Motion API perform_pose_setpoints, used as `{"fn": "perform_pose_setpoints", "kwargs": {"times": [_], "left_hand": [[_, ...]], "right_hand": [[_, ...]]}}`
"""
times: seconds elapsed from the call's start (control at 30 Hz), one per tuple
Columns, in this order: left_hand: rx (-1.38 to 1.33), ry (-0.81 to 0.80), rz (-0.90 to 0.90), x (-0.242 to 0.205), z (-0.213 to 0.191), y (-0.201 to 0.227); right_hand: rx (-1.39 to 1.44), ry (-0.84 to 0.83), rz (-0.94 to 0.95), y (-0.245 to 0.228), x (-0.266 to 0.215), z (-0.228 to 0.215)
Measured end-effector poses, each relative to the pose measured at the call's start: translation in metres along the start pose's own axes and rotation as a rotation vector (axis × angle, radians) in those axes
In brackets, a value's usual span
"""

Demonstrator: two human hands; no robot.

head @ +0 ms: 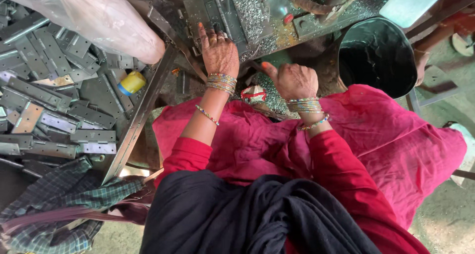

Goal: The person repeatedly picks up metal brackets from a pile, places them into a manual punching machine, and operates the lever to punch holes. The finished brackets are dropped into a pile on the left side of the machine.

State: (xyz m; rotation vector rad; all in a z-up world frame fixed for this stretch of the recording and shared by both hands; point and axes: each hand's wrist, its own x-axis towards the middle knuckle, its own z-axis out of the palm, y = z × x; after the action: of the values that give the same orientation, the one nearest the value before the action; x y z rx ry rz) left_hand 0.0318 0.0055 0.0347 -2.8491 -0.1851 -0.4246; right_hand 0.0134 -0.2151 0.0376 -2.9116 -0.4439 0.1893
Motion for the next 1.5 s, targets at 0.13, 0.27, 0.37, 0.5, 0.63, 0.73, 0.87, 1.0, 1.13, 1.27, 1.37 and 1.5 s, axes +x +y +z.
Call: {"fn": "perform_pose_setpoints", "kwargs": {"times": [0.13, 0.27, 0.37, 0.5, 0.63, 0.73, 0.87, 1.0, 1.13, 1.27, 1.37, 1.5], "left_hand": [[0.000, 0.055, -0.012, -0.002, 0.006, 0.006], [-0.099, 0.092, -0.019, -0.004, 0.014, -0.002], [-0.119, 0.014, -0.024, 0.002, 0.027, 0.000], [-0.078, 0.151, -0.096, 0.026, 0.040, 0.002], [-0.157, 0.073, -0.099, 0.031, 0.050, -0.001], [-0.173, 0.130, -0.107, 0.025, 0.057, -0.011], [-0.125, 0.079, -0.072, 0.045, 0.059, -0.019], [-0.010, 0.038, -0.146, 0.065, 0.058, -0.025], [-0.003, -0.014, -0.155, 0.071, 0.055, -0.029], [-0.056, -0.096, -0.169, 0.060, 0.058, -0.026], [-0.017, -0.057, -0.171, 0.070, 0.058, -0.031], [-0.006, -0.056, -0.157, 0.075, 0.067, -0.029]], "right_hand": [[0.089, -0.153, 0.096, 0.019, -0.014, 0.041], [0.120, -0.098, 0.063, 0.018, -0.012, 0.039], [0.065, -0.057, 0.028, 0.010, -0.009, 0.020], [0.013, -0.043, -0.007, 0.010, 0.001, 0.014], [0.088, -0.136, 0.144, 0.026, -0.007, 0.047], [0.057, -0.098, 0.174, 0.025, -0.011, 0.066], [0.063, -0.070, 0.096, 0.010, -0.009, 0.041], [0.006, 0.068, -0.042, 0.005, -0.007, 0.008], [0.002, -0.137, 0.124, 0.006, -0.008, 0.013], [-0.015, 0.027, 0.055, 0.007, -0.019, 0.026], [0.027, 0.064, -0.005, 0.003, -0.014, 0.017], [-0.009, -0.031, 0.028, 0.009, -0.012, 0.019]]}}
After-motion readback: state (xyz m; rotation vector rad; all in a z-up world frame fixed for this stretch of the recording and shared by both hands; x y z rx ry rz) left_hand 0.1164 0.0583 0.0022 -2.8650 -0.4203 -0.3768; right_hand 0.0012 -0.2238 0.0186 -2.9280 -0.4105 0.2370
